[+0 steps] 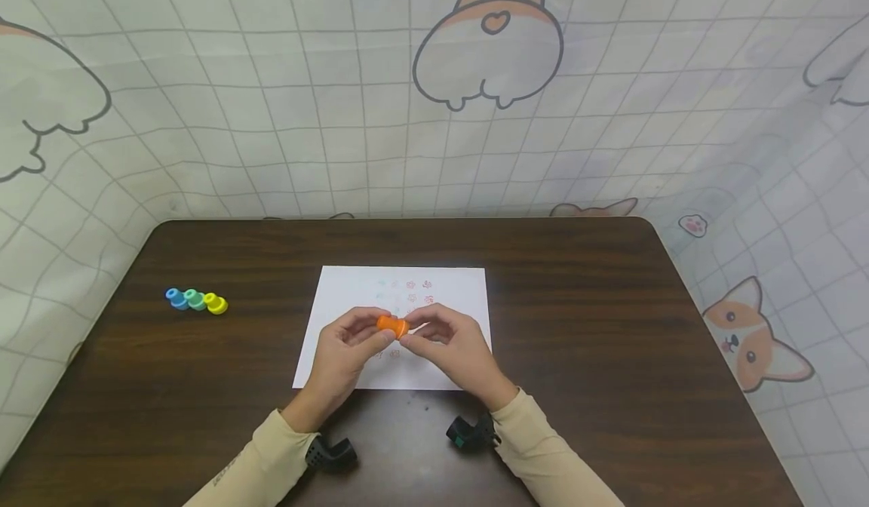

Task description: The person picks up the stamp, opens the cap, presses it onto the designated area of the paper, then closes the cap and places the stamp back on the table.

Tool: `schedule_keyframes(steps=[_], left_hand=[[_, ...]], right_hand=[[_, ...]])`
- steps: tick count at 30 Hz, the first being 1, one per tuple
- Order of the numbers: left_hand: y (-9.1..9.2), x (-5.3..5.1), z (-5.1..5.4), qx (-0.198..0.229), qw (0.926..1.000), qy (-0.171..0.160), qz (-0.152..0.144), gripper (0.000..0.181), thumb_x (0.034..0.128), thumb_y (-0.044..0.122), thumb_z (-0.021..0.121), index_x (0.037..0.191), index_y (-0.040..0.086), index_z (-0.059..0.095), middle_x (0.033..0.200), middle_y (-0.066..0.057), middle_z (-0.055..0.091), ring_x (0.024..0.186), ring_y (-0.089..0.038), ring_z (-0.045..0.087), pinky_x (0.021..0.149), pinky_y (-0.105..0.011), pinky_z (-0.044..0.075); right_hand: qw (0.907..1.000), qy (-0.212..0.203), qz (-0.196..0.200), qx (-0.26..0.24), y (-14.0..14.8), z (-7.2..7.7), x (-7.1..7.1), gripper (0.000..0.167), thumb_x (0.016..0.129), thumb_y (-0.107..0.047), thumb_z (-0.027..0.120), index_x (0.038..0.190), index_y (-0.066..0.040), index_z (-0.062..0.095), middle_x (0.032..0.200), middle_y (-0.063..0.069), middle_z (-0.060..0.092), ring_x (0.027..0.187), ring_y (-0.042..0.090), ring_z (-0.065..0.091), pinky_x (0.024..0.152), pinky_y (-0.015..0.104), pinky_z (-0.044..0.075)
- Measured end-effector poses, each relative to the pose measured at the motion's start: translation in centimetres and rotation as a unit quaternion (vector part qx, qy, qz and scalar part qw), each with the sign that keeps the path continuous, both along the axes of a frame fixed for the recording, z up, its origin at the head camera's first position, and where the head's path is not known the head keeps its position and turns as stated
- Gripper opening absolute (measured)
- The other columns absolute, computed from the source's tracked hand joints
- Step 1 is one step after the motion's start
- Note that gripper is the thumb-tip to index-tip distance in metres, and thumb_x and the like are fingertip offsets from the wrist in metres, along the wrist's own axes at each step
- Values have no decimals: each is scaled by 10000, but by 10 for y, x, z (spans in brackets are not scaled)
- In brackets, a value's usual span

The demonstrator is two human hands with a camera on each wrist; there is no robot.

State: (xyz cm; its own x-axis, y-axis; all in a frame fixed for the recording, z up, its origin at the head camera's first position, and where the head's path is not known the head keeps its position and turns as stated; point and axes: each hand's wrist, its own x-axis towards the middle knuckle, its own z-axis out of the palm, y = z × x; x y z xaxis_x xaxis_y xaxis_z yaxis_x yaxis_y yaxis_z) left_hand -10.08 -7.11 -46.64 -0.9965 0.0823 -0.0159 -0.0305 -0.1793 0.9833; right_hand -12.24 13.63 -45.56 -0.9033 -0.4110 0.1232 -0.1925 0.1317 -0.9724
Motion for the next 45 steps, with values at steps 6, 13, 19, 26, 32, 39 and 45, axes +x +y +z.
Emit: schedule_keyframes(steps=[6, 13, 19, 26, 32, 39, 45], left_hand=[[1, 1, -4, 79, 10000, -32, 41, 358, 900, 39, 780, 1219, -55, 649, 1146, -33, 705, 1038, -107, 732, 874, -208, 621], [1, 1, -6, 162, 9998, -67, 35, 392, 893, 56, 795, 1230, -66, 637, 1184, -55, 697, 1064, -116, 727, 902, -215, 615], [2, 2, -7, 249, 9997, -14, 53, 361, 898, 49, 787, 1213, -57, 646, 1155, -28, 711, 1059, -114, 732, 894, -212, 617], [3, 3, -5, 300, 9995, -57, 42, 367, 897, 86, 801, 1208, -40, 653, 1150, -18, 721, 1066, -113, 730, 912, -212, 612], [3, 3, -4, 314, 9995, -62, 77, 355, 903, 72, 790, 1208, -46, 649, 1149, -13, 716, 1070, -117, 728, 936, -218, 606], [3, 2, -4, 358, 9993, -120, 72, 347, 901, 71, 791, 1191, -52, 647, 1146, -29, 707, 1060, -117, 727, 934, -212, 604], [3, 2, -3, 419, 9990, -143, 61, 346, 901, 73, 791, 1189, -51, 646, 1140, -25, 713, 1058, -115, 727, 927, -209, 605]], right_hand=[[9997, -15, -153, -165, -4, -3, 3, 245, 920, -103, 775, 1155, -66, 717, 1034, 205, 755, 836, 64, 726, 719, 214, 565], [9991, -61, -206, -362, -6, -3, 5, 255, 915, -92, 778, 1160, -48, 720, 1061, 220, 762, 856, 65, 741, 767, 208, 603], [9986, -128, -244, -460, -7, -3, 6, 256, 916, -93, 779, 1157, -28, 721, 1105, 232, 751, 875, 31, 738, 799, 208, 617], [9976, 39, -409, -561, -8, -4, 7, 249, 897, -70, 793, 1131, -20, 725, 1098, 229, 743, 885, 57, 734, 828, 214, 628], [9958, 283, -487, -725, -10, -4, 9, 276, 878, -17, 797, 1134, 20, 703, 1113, 248, 712, 918, 59, 720, 867, 199, 621], [9945, 370, -454, -870, -10, -4, 10, 312, 854, 28, 802, 1139, 50, 677, 1135, 262, 683, 921, 62, 715, 890, 198, 615], [9941, 384, -442, -911, -11, -4, 10, 317, 848, 32, 806, 1136, 53, 677, 1136, 263, 678, 929, 62, 716, 890, 204, 618]])
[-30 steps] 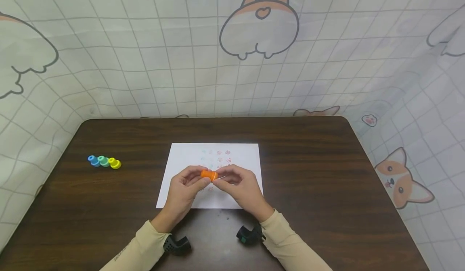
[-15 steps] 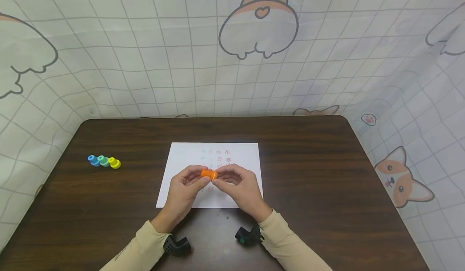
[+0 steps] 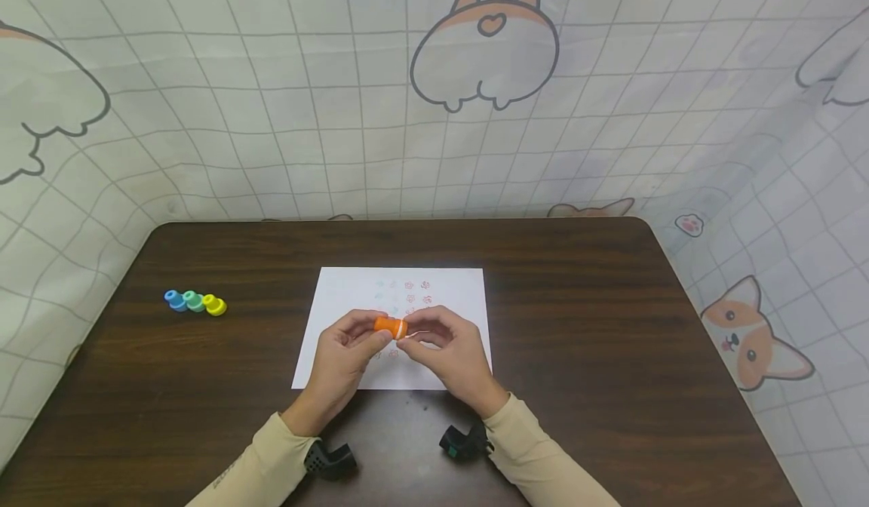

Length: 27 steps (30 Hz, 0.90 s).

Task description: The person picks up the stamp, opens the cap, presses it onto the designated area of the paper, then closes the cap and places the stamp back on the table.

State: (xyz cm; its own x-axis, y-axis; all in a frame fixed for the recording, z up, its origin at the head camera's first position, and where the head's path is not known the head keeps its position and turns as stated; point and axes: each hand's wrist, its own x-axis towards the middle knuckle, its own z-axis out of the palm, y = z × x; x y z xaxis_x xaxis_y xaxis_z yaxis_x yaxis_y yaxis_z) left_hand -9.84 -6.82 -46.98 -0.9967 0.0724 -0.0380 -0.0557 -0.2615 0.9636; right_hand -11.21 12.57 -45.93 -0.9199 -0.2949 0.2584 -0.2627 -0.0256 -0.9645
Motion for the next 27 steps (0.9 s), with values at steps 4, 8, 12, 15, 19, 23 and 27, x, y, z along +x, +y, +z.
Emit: schedule_keyframes(steps=[4, 8, 12, 15, 19, 23, 27], left_hand=[[0, 0, 0, 18, 10000, -28, -5, 333, 900, 67, 792, 1183, -36, 650, 1135, -20, 722, 1051, -114, 730, 921, -213, 609], [0, 0, 1, -15, 10000, -24, 3, 342, 901, 50, 785, 1195, -54, 644, 1137, -14, 718, 1048, -118, 729, 915, -212, 610], [-1, -1, 3, -72, 10000, 1, -7, 366, 904, 46, 779, 1216, -75, 630, 1144, -12, 705, 1052, -116, 727, 914, -206, 608], [-1, -1, 4, -75, 10000, -2, -12, 380, 903, 48, 781, 1222, -86, 622, 1139, -8, 704, 1048, -117, 726, 914, -206, 609], [-1, 0, 4, -60, 10000, 2, -4, 365, 906, 41, 776, 1211, -87, 624, 1124, -4, 708, 1028, -114, 726, 910, -207, 611], [-1, -1, 4, -64, 9999, 111, 26, 335, 907, 39, 774, 1193, -70, 639, 1119, 4, 709, 1020, -111, 728, 915, -214, 612], [-3, -3, 5, -109, 9997, 203, 113, 318, 902, 60, 787, 1177, -34, 659, 1117, 9, 715, 1016, -114, 732, 926, -223, 612]], right_hand=[[10000, 37, 7, -39, 1, 0, 0, 321, 843, 38, 808, 1134, 59, 675, 1135, 265, 676, 936, 62, 717, 894, 206, 617], [9999, 54, 20, -97, 2, 0, 0, 320, 841, 48, 805, 1132, 65, 674, 1129, 268, 670, 930, 62, 717, 893, 207, 617], [10000, 48, 1, -59, 3, 1, -1, 317, 847, 41, 803, 1136, 59, 674, 1126, 262, 672, 930, 54, 722, 891, 207, 617], [10000, 26, -26, -10, 5, 2, -1, 320, 852, 29, 804, 1143, 53, 672, 1129, 260, 678, 934, 47, 733, 889, 212, 617], [10000, -2, -29, 3, 6, 5, -1, 328, 857, 20, 803, 1153, 57, 666, 1135, 272, 678, 944, 47, 739, 890, 217, 616], [9999, 31, -100, 29, 8, 6, -2, 334, 852, 28, 803, 1155, 62, 665, 1137, 277, 677, 954, 45, 736, 889, 217, 617], [9996, 90, -261, 62, 12, 8, -6, 335, 845, 37, 805, 1151, 61, 670, 1134, 272, 678, 955, 54, 737, 878, 226, 623]])
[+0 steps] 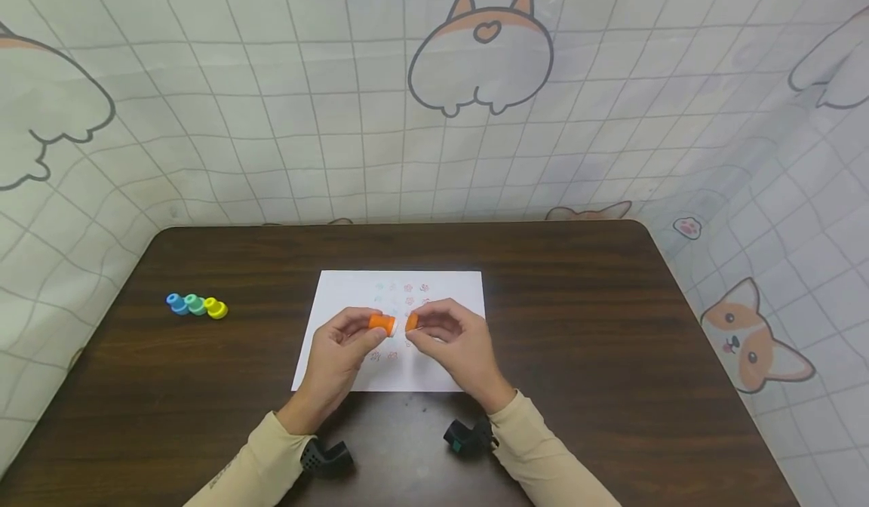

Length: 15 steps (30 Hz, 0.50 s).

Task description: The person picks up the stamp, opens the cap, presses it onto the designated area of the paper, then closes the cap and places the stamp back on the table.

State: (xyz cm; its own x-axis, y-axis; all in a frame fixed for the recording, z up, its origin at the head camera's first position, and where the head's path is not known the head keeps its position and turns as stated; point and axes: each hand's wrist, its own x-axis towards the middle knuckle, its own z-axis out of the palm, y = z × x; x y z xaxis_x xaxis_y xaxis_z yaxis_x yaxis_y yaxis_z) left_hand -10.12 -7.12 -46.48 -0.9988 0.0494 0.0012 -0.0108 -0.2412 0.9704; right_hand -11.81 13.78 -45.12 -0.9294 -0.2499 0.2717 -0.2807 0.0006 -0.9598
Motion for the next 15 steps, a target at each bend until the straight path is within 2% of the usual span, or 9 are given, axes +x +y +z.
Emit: schedule_keyframes(steps=[9, 15], left_hand=[[1, 1, 0, -259, 9996, -139, 13, 341, 890, 78, 805, 1186, -21, 667, 1133, -19, 721, 1022, -118, 733, 928, -224, 611], [1, -3, 1, -839, 9963, -72, -189, 345, 868, 99, 831, 1178, 24, 700, 1119, -63, 741, 984, -118, 734, 869, -211, 622]], right_hand=[[9985, -204, -478, -178, 18, 7, -10, 318, 865, -15, 809, 1154, 27, 683, 1109, 31, 710, 966, 104, 735, 879, 241, 629], [9957, -444, -736, -345, 30, 7, -20, 325, 891, -40, 792, 1178, 42, 663, 1098, -31, 694, 957, 102, 728, 884, 236, 627]])
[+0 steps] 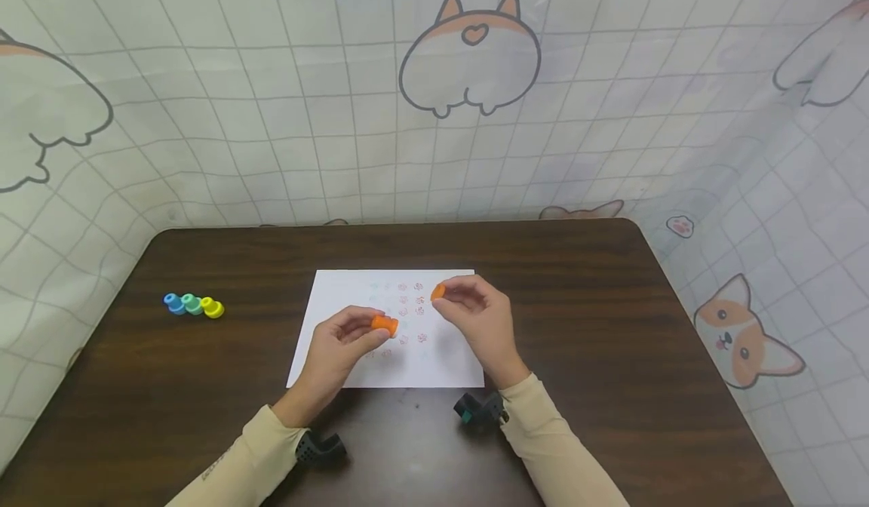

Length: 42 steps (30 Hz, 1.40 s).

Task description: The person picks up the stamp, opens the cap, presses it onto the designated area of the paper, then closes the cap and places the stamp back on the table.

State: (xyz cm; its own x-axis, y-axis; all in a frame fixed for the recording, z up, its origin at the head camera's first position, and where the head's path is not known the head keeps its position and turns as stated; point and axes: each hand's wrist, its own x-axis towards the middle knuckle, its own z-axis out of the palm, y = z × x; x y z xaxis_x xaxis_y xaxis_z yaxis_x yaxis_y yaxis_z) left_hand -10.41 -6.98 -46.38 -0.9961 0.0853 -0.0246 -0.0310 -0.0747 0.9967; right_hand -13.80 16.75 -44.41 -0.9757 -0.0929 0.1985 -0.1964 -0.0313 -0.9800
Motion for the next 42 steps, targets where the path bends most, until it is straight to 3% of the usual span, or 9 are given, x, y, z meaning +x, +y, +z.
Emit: schedule_keyframes(steps=[6, 12, 18, 26, 29, 35, 42], left_hand=[[-1, -2, 0, -414, 9989, 111, -215, 350, 866, 153, 844, 1175, 57, 711, 1173, -136, 719, 988, -138, 726, 820, -224, 633], [0, 1, -7, -884, 9954, -27, -378, 350, 848, 239, 869, 1145, 116, 729, 1159, -98, 740, 1020, -163, 729, 900, -209, 614], [6, -1, -14, -1184, 9899, 188, -751, 312, 849, 193, 864, 1122, 114, 733, 1166, -102, 746, 1027, -156, 746, 946, -218, 603], [11, -3, -21, -1454, 9816, 452, -1154, 329, 847, 111, 852, 1145, 31, 736, 1200, -159, 727, 1016, -170, 753, 936, -238, 607], [14, -4, -23, -1721, 9754, 489, -1289, 323, 852, 115, 848, 1142, 21, 743, 1178, -131, 746, 1011, -161, 752, 935, -233, 608], [19, -5, -27, -2502, 9557, 670, -1401, 231, 860, 153, 844, 1077, 113, 776, 1061, -15, 787, 973, -106, 752, 912, -228, 616], [23, -8, -27, -2755, 9461, 709, -1547, 215, 859, 140, 842, 1062, 116, 774, 1050, -20, 790, 961, -111, 764, 883, -226, 620]], right_hand=[[9994, -215, -42, -283, 7, -9, -10, 333, 905, -37, 778, 1187, 71, 637, 1079, -25, 714, 943, 106, 749, 900, 259, 628], [9976, -438, 120, -517, 10, -20, -13, 335, 915, -55, 774, 1188, 71, 627, 1078, -5, 716, 983, 189, 747, 912, 266, 628], [9934, -902, 177, -691, 14, -29, -17, 309, 931, -80, 761, 1191, 27, 633, 1077, 16, 717, 1054, 294, 714, 935, 254, 619], [9860, -1277, 383, -1001, 17, -43, -24, 277, 957, -73, 724, 1196, 21, 620, 1047, 14, 708, 984, 146, 724, 926, 244, 620], [9844, -1374, 419, -1018, 17, -47, -25, 279, 959, -73, 723, 1198, 26, 619, 1043, 10, 712, 976, 133, 723, 923, 240, 619], [9827, -1453, 452, -1059, 18, -52, -26, 296, 949, -65, 731, 1198, 47, 616, 1026, 5, 728, 969, 139, 727, 915, 243, 622], [9809, -1554, 448, -1077, 19, -57, -28, 286, 935, -54, 742, 1181, 32, 622, 993, -11, 738, 952, 132, 735, 910, 250, 625]])
